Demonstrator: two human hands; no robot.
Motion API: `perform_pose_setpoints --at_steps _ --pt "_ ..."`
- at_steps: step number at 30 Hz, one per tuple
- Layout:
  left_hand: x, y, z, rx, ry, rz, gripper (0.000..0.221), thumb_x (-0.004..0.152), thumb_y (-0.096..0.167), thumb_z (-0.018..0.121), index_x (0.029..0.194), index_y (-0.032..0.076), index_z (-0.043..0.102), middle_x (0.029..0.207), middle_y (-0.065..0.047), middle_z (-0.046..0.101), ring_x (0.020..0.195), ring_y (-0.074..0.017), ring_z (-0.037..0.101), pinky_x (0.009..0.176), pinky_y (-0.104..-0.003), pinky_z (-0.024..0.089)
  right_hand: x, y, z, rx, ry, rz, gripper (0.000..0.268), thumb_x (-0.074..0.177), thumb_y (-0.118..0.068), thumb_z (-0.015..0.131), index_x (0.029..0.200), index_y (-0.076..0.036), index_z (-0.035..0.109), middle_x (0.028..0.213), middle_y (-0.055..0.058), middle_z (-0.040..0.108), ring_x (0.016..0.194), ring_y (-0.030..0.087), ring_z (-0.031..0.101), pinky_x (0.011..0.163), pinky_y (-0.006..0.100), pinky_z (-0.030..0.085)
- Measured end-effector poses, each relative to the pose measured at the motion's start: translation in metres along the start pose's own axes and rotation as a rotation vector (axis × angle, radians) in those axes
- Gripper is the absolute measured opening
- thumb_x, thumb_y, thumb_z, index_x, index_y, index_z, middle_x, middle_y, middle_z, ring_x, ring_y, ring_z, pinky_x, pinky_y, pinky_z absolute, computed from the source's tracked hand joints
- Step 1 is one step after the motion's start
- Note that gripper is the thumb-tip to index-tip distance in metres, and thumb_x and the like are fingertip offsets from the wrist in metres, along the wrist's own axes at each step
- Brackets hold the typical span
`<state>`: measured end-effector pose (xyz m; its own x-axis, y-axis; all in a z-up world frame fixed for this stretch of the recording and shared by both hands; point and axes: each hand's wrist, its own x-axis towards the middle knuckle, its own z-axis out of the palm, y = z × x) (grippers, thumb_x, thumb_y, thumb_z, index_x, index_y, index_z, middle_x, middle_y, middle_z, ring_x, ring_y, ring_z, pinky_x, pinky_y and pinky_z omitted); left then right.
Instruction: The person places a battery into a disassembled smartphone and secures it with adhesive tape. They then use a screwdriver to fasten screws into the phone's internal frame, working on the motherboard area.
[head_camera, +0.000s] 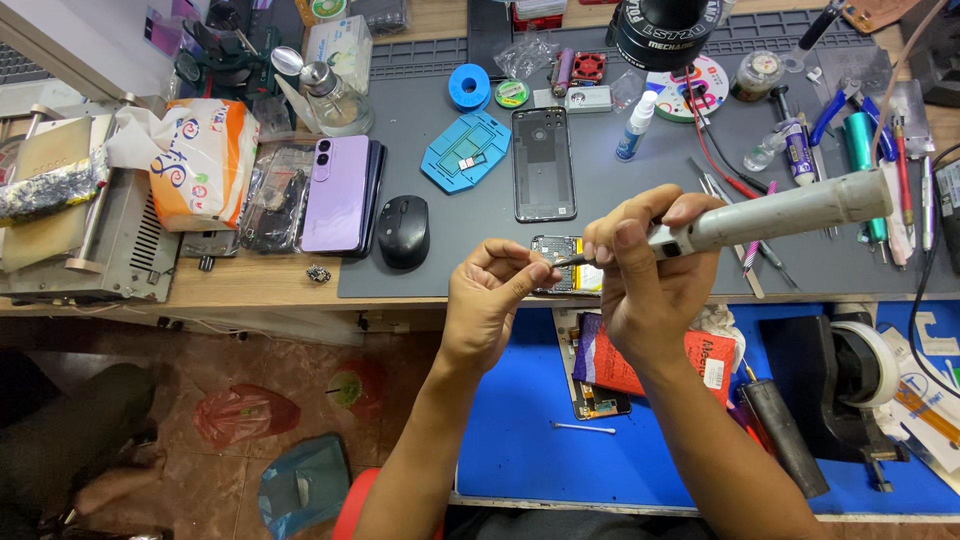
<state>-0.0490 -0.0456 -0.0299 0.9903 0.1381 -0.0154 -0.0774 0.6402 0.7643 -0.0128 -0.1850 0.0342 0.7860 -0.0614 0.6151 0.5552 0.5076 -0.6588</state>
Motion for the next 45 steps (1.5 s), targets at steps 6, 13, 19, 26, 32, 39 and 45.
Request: perform_pose_setpoints --at_steps 6,13,19,26,32,39,45 --pt "-0.002 0.011 0.011 0.16 0.015 0.084 0.028 0.084 -0.006 0.085 0.101 -0.003 0.063 0.094 -0.024 0.078 0.083 -0.0242 0.079 0.081 -0.033 0.066 0.003 0.006 -0.004 0.033 0.031 0.03 0.029 0.109 -0.002 0.057 0.117 -0.019 0.034 0.09 0.002 0.042 0.067 0.014 0.053 0.072 0.034 0.052" --pt "0.004 0.019 0.012 0.358 -0.086 0.184 0.039 0.087 -0.003 0.084 0.122 -0.001 0.068 0.117 -0.02 0.078 0.111 -0.0229 0.075 0.099 -0.036 0.061 0.008 0.016 -0.006 -0.001 0.001 0.06 0.03 0.109 0.001 0.057 0.117 -0.016 0.034 0.089 0.003 0.042 0.068 0.016 0.054 0.074 0.035 0.053" --pt "0.025 0.021 -0.017 0.643 -0.063 0.283 0.03 0.104 0.006 0.066 0.133 -0.001 0.066 0.125 -0.02 0.075 0.123 -0.0282 0.07 0.108 -0.043 0.055 0.018 0.032 -0.021 -0.164 -0.062 0.055 0.028 0.11 0.001 0.056 0.116 -0.014 0.034 0.088 0.003 0.043 0.068 0.016 0.056 0.074 0.037 0.055" --pt "0.035 0.016 -0.032 1.0 -0.03 0.334 0.015 0.101 0.017 0.074 0.114 0.011 0.079 0.105 -0.006 0.079 0.101 -0.021 0.077 0.09 -0.034 0.062 0.022 0.047 -0.038 -0.301 -0.073 0.087 0.027 0.11 0.001 0.058 0.114 -0.01 0.034 0.091 0.005 0.044 0.071 0.017 0.057 0.074 0.037 0.055" --pt "0.064 -0.012 -0.036 1.331 -0.277 0.585 0.01 0.095 0.024 0.078 0.102 0.017 0.081 0.091 -0.002 0.068 0.089 -0.0211 0.064 0.082 -0.037 0.058 0.022 0.044 -0.039 -0.378 -0.071 0.104 0.025 0.111 0.001 0.057 0.113 -0.01 0.034 0.092 0.005 0.043 0.074 0.017 0.057 0.075 0.037 0.054" --pt "0.087 -0.031 -0.031 1.525 -0.394 0.735 0.009 0.083 0.015 0.083 0.09 0.015 0.077 0.087 -0.003 0.062 0.087 -0.0223 0.06 0.076 -0.036 0.054 0.022 0.041 -0.045 -0.381 -0.055 0.114 0.025 0.11 0.001 0.057 0.112 -0.01 0.034 0.091 0.004 0.042 0.073 0.016 0.056 0.074 0.036 0.055" --pt "0.075 -0.022 -0.016 0.99 -0.297 0.453 0.006 0.086 0.016 0.08 0.088 0.017 0.075 0.094 0.0 0.074 0.086 -0.0166 0.067 0.075 -0.03 0.056 0.022 0.032 -0.044 -0.327 -0.024 0.112 0.026 0.109 0.002 0.058 0.113 -0.01 0.035 0.09 0.005 0.043 0.072 0.016 0.057 0.074 0.037 0.056"
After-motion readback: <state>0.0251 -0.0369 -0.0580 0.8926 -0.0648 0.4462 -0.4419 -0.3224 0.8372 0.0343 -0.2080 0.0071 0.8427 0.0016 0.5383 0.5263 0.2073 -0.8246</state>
